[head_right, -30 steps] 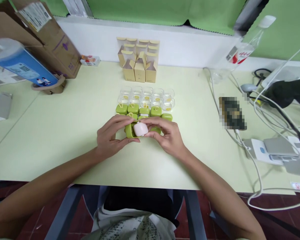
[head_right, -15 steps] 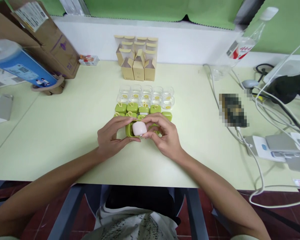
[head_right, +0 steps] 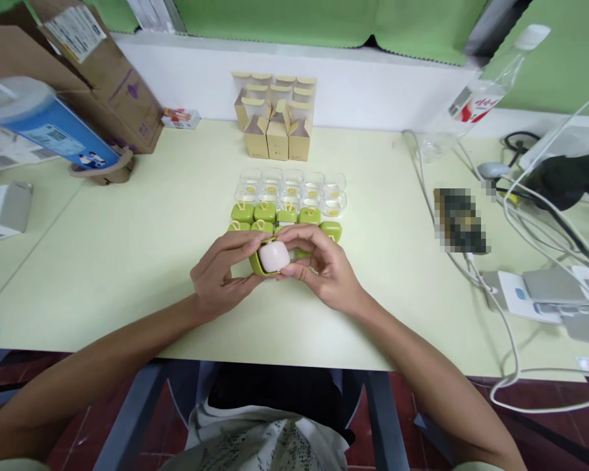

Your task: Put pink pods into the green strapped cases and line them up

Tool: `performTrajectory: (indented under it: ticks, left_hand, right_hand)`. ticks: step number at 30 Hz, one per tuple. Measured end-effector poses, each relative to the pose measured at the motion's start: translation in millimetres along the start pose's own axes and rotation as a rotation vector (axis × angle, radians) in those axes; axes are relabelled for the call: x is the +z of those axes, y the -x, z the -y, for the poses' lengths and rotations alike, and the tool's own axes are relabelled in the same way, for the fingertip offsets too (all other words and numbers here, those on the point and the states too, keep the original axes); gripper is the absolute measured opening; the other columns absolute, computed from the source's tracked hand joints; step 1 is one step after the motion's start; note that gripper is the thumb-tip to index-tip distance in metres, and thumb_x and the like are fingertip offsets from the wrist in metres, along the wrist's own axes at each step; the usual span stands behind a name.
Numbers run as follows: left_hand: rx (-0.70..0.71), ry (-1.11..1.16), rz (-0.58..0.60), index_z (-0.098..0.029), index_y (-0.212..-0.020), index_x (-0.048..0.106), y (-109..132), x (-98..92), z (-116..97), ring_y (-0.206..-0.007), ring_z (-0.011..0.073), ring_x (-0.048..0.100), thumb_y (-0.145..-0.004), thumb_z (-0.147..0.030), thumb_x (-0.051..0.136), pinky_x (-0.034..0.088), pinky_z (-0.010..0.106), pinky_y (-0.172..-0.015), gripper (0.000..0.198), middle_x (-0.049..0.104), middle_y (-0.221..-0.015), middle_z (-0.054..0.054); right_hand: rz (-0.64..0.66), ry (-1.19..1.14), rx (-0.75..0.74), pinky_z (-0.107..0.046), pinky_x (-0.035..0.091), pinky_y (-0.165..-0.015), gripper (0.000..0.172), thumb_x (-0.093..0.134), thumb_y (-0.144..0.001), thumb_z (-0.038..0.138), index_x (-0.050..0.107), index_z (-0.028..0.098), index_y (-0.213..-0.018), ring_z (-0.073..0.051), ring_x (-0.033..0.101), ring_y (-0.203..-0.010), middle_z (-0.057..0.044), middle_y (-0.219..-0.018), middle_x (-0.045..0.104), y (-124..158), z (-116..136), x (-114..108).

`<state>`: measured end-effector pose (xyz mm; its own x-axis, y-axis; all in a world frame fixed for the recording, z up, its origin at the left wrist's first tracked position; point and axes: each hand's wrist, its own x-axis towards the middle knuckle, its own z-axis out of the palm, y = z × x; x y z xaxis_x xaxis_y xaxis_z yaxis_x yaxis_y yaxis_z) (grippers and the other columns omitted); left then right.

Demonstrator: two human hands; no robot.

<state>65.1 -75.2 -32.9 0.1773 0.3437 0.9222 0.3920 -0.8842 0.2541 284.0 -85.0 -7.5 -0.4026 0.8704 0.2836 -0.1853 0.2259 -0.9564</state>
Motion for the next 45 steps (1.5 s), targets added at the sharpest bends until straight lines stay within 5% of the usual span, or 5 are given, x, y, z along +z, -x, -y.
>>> performTrajectory:
  ticks: [17,22,27,36,45]
  left_hand:
    - [-0.028,0.067,-0.023,-0.026,-0.138,0.066,-0.6,-2.3,-0.4,-0.102,0.0216,0.080,-0.086,-0.047,0.091,0.069,0.036,-0.084,0.062,0.078,-0.115,0.008]
    - [-0.059,0.158,0.049,-0.029,-0.137,0.062,0.6,0.4,5.5,-0.112,0.0228,0.075,-0.087,-0.059,0.087,0.065,0.041,-0.093,0.063,0.074,-0.123,0.008]
    - [-0.100,0.143,0.097,-0.027,-0.134,0.066,-6.2,-1.6,3.6,-0.114,0.0233,0.076,-0.102,-0.036,0.075,0.064,0.043,-0.097,0.034,0.079,-0.121,0.008]
    - [-0.126,0.196,0.124,-0.027,-0.133,0.074,-13.5,1.1,-1.1,-0.109,0.0207,0.076,-0.094,-0.024,0.085,0.067,0.040,-0.096,0.040,0.076,-0.114,0.006]
    - [-0.197,0.146,0.177,-0.028,-0.120,0.079,-13.1,0.0,0.9,-0.100,0.0180,0.076,-0.094,-0.033,0.085,0.068,0.037,-0.088,0.027,0.075,-0.102,0.002]
  right_hand:
    - [0.061,0.000,-0.001,-0.041,0.070,-0.092,0.042,0.080,-0.100,0.039,0.067,0.033,-0.139,-0.025,0.076,-0.117,-0.010,-0.147,0.064,6.4,-0.5,4.5]
    - [-0.018,0.138,-0.053,-0.042,0.069,-0.096,0.042,0.083,-0.097,0.032,0.075,0.037,-0.138,-0.025,0.073,-0.121,-0.007,-0.136,0.070,5.8,-0.4,6.4]
    - [-0.119,0.287,-0.111,-0.042,0.067,-0.094,0.039,0.084,-0.097,0.035,0.078,0.034,-0.136,-0.025,0.075,-0.117,-0.007,-0.132,0.079,4.5,-2.3,1.9]
    - [-0.296,0.640,-0.341,-0.043,0.068,-0.093,0.032,0.064,-0.107,0.026,0.081,0.035,-0.133,-0.025,0.082,-0.105,-0.004,-0.121,0.086,9.5,-7.3,16.7]
    - [-0.270,0.615,-0.250,-0.044,0.067,-0.101,0.032,0.066,-0.108,0.027,0.081,0.038,-0.134,-0.025,0.082,-0.115,0.000,-0.127,0.084,8.9,-1.8,14.4]
